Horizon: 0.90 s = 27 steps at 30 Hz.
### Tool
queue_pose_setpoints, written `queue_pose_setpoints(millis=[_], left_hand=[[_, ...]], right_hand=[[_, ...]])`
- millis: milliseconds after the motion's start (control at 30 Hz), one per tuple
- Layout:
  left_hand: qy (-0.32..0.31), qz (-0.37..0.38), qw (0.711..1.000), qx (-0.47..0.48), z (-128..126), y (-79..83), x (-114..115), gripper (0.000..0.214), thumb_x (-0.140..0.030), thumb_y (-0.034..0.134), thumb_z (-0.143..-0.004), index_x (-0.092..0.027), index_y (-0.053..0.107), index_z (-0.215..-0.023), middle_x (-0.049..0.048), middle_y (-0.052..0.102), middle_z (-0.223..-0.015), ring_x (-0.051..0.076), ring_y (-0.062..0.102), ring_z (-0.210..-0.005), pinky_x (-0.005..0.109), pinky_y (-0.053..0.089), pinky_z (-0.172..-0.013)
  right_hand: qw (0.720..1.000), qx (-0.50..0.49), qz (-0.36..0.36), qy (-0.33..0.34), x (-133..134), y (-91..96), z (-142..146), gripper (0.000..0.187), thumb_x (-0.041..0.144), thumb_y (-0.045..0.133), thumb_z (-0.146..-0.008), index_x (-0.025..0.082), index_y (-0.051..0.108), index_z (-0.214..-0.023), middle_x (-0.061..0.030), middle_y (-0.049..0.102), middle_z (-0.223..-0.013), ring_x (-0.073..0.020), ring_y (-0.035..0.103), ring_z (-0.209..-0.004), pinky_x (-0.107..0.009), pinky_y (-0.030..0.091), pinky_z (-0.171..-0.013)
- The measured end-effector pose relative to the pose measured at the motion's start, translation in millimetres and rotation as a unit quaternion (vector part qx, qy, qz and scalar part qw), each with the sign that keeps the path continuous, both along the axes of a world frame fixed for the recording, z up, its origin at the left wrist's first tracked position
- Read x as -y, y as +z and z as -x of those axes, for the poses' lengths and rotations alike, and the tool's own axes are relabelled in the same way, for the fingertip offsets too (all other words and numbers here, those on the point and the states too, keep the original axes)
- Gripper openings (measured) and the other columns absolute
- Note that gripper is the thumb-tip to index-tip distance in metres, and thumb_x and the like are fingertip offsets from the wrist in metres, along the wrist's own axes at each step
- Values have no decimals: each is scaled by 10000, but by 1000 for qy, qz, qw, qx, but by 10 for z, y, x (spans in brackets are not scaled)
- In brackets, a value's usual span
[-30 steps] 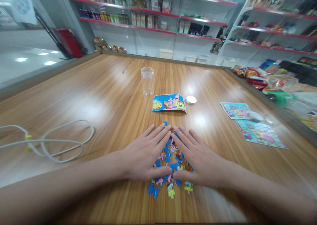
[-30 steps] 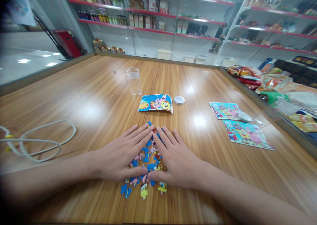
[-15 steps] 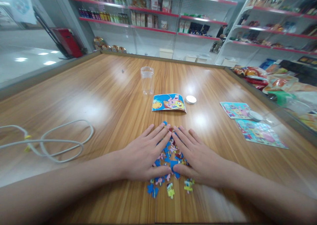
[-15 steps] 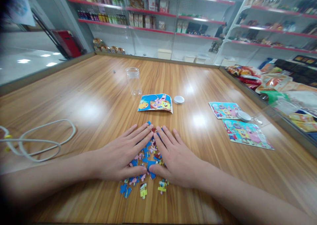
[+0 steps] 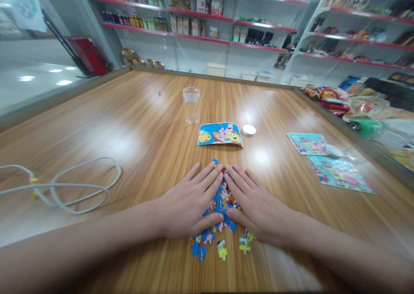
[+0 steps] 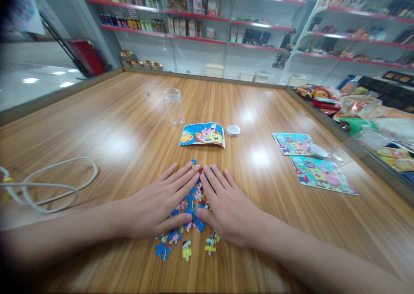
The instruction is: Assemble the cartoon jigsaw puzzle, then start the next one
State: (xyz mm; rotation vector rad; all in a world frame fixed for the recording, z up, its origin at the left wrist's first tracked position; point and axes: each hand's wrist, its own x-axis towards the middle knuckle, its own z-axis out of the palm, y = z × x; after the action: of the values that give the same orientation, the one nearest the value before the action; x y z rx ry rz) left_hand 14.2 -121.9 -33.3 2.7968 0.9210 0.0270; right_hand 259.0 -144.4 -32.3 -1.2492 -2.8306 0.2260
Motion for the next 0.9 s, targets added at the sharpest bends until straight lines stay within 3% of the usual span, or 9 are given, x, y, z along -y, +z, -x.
queue_pose_setpoints(millis=[167,300,400,533,700,900], left_hand=[[1,-10,1000,25,20,3,-16,871,-707,290,-987,-150,68,-1620,133,42,-1688,341,42,-1564,561,103,-1260],[22,-21,998,58,48,-3,-47,1048,-811,371,-899,-97,84,-1610,189,26,-1679,356,-10,-1563,586,92,-1253],[0,4,999,54,59,-20,-70,1185,-877,409,-824,-70,40,-1608,234,26,-1664,398,12,-1553,636,31,-1236],[-17,30,998,45,64,-22,-63,1256,-884,447,-792,-51,-30,-1602,260,-19,-1648,416,31,-1546,665,-28,-1217],[-20,51,997,46,44,40,84,1275,-889,458,-781,-91,-106,-1599,241,-58,-1648,426,20,-1542,683,13,-1212],[-5,13,999,32,-9,7,235,1247,-914,368,-795,-56,-39,-1603,256,-29,-1648,442,3,-1535,679,25,-1214]], right_hand=[[1000,-8,7,22,-3,17,-58,907,660,396,-985,100,62,-1616,-194,56,-1671,-365,35,-1552,-594,196,-1239],[999,-7,24,45,3,111,-117,1244,872,469,-798,64,-27,-1605,-235,-47,-1657,-424,-23,-1537,-635,146,-1226],[998,-11,22,58,1,141,-156,1387,942,510,-679,61,-30,-1604,-247,-65,-1655,-461,-44,-1526,-667,80,-1214],[997,-4,48,55,-10,87,-167,1370,940,499,-691,82,-56,-1603,-247,-57,-1659,-464,-5,-1529,-686,74,-1203],[998,-3,56,33,66,53,-132,1301,922,452,-746,93,-67,-1604,-234,-62,-1662,-451,3,-1534,-680,126,-1204],[999,-14,36,19,162,19,-67,1314,935,443,-731,96,-63,-1606,-221,-42,-1668,-445,-1,-1535,-671,122,-1213]])
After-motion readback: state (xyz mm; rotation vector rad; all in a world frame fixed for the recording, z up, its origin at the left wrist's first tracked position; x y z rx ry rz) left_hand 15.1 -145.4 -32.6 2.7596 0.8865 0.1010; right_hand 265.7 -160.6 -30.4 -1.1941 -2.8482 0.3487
